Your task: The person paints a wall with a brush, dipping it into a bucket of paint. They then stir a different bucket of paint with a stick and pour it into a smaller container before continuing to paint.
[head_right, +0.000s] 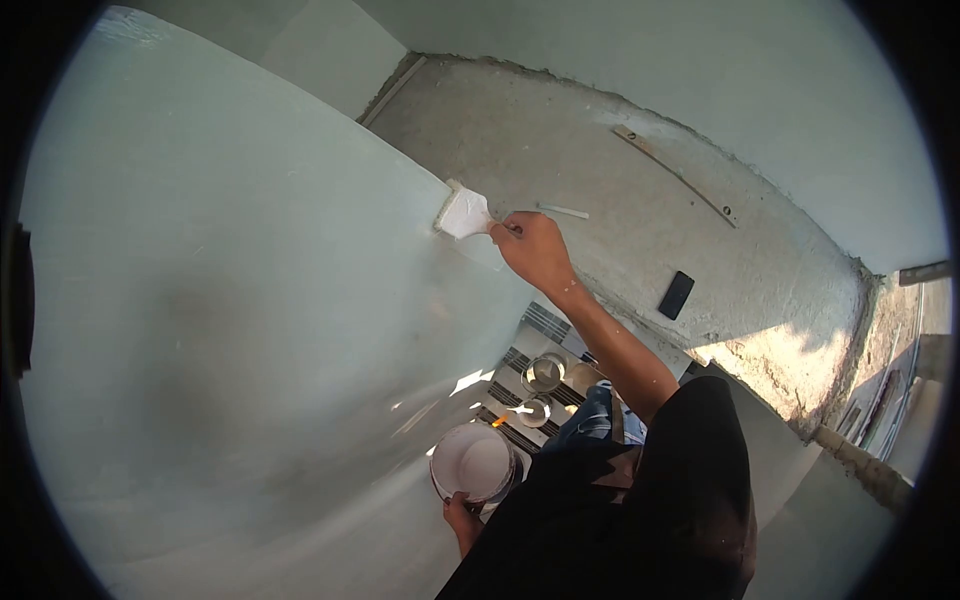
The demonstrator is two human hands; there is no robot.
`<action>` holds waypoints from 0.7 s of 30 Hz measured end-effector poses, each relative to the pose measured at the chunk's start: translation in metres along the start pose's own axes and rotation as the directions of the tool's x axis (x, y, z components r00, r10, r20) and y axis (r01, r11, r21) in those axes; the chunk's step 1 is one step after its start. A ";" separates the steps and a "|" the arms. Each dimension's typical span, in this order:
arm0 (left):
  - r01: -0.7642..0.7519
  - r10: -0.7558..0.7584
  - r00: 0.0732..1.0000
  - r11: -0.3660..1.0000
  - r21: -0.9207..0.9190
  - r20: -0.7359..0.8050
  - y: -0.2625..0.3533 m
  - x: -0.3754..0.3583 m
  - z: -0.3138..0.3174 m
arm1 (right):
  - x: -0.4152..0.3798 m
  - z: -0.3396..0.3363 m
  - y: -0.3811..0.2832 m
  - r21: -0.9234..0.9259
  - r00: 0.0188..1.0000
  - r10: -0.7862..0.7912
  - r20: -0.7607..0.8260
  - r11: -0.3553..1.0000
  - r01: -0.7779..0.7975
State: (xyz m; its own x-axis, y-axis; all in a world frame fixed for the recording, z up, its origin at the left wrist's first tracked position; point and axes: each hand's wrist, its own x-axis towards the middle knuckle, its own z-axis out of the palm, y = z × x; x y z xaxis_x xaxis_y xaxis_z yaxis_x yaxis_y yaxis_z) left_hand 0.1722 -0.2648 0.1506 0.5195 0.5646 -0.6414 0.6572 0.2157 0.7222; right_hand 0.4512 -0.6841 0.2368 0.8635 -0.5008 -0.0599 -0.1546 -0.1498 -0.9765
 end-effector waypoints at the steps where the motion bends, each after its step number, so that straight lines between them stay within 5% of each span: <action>1: -0.003 0.003 1.000 1.000 -0.004 0.000 -0.001 0.003 0.001 | -0.001 -0.005 -0.014 0.040 1.000 -0.013 0.016 0.999 0.012; 13: -0.083 0.085 0.996 0.993 -0.077 0.019 -0.008 0.008 0.015 | -0.010 -0.040 -0.177 0.314 0.976 -0.214 0.036 0.930 0.192; 21: -0.087 0.088 0.996 0.992 -0.097 0.005 -0.024 0.014 0.012 | -0.012 -0.065 -0.290 0.518 0.867 -0.495 -0.055 0.728 0.449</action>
State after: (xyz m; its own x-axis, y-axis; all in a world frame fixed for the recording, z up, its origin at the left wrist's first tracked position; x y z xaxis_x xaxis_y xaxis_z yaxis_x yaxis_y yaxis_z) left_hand 0.1701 -0.2715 0.1216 0.5781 0.5772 -0.5768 0.5537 0.2417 0.7969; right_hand 0.4542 -0.6895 0.5343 0.7987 -0.4070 0.4432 0.5237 0.1075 -0.8451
